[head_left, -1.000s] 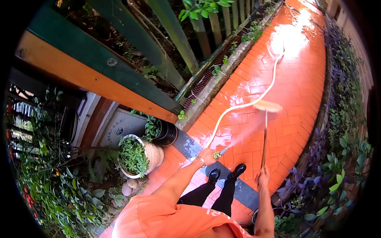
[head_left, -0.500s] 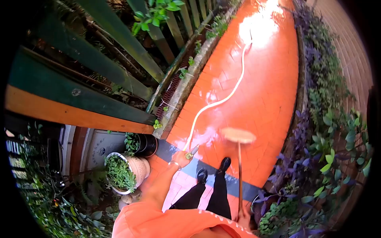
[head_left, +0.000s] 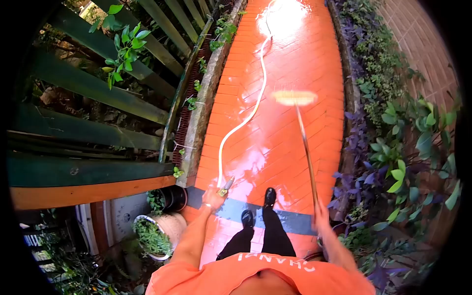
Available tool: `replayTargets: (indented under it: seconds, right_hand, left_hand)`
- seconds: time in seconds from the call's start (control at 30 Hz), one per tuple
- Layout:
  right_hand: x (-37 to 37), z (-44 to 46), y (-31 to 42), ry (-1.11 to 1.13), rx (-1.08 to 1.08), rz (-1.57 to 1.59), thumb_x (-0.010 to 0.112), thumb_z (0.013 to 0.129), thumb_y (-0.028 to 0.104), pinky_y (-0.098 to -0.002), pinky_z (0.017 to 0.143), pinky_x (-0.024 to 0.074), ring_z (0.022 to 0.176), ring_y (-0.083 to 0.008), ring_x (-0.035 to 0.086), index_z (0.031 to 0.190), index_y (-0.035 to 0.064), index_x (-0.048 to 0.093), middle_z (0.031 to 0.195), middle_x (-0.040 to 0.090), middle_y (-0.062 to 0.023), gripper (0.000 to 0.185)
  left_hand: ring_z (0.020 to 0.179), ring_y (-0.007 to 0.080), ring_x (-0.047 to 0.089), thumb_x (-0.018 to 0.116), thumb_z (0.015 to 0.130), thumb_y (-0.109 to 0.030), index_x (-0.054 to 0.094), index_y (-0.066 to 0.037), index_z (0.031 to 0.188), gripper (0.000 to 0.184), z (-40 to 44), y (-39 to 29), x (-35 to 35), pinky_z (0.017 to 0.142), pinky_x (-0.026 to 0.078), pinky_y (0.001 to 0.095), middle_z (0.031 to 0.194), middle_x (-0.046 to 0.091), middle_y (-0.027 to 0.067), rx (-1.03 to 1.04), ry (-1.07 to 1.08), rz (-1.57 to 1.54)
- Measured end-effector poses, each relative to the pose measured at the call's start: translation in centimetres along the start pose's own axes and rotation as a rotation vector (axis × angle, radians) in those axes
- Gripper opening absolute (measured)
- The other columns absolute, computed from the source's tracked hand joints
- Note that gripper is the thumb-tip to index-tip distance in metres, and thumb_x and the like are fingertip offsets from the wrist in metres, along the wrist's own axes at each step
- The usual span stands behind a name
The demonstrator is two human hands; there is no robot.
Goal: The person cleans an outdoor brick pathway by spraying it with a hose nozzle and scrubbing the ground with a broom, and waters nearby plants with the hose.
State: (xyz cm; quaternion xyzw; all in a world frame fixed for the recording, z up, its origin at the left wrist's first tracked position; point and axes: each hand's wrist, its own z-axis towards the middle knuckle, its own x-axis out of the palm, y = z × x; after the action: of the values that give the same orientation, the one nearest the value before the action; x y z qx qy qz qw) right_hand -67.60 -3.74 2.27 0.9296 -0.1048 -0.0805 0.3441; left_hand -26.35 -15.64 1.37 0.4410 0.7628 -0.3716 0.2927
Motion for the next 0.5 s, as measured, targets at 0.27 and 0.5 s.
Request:
replayTargets:
  seconds: [0.27, 0.5]
  right_hand:
    - [-3.1, -12.7, -4.3, -0.125, 0.376, -0.01, 0.051, 0.095, 0.018, -0.0242, 0.035, 0.0321, 0.043, -0.0055, 0.041, 0.133, 0.0164, 0.048, 0.057, 0.047, 0.005, 0.038]
    - [0.3, 13.2, 4.1, -0.094, 0.093, 0.203, 0.043, 0.098, 0.027, -0.0236, 0.032, 0.0264, 0.038, -0.0067, 0.033, 0.135, 0.0195, 0.042, 0.051, 0.032, 0.0057, 0.038]
  left_hand:
    - [0.086, 0.0378, 0.062, 0.061, 0.074, -0.044, 0.07, -0.012, 0.084, 0.035, 1.5, -3.1, 0.1, 0.079, 0.047, 0.0464, 0.085, 0.065, 0.0192, 0.005, 0.146, 0.019]
    - [0.081, 0.0406, 0.062, 0.063, 0.074, -0.042, 0.07, -0.01, 0.083, 0.034, 2.5, -8.3, 0.4, 0.072, 0.048, 0.0465, 0.08, 0.064, 0.0224, 0.073, 0.261, 0.028]
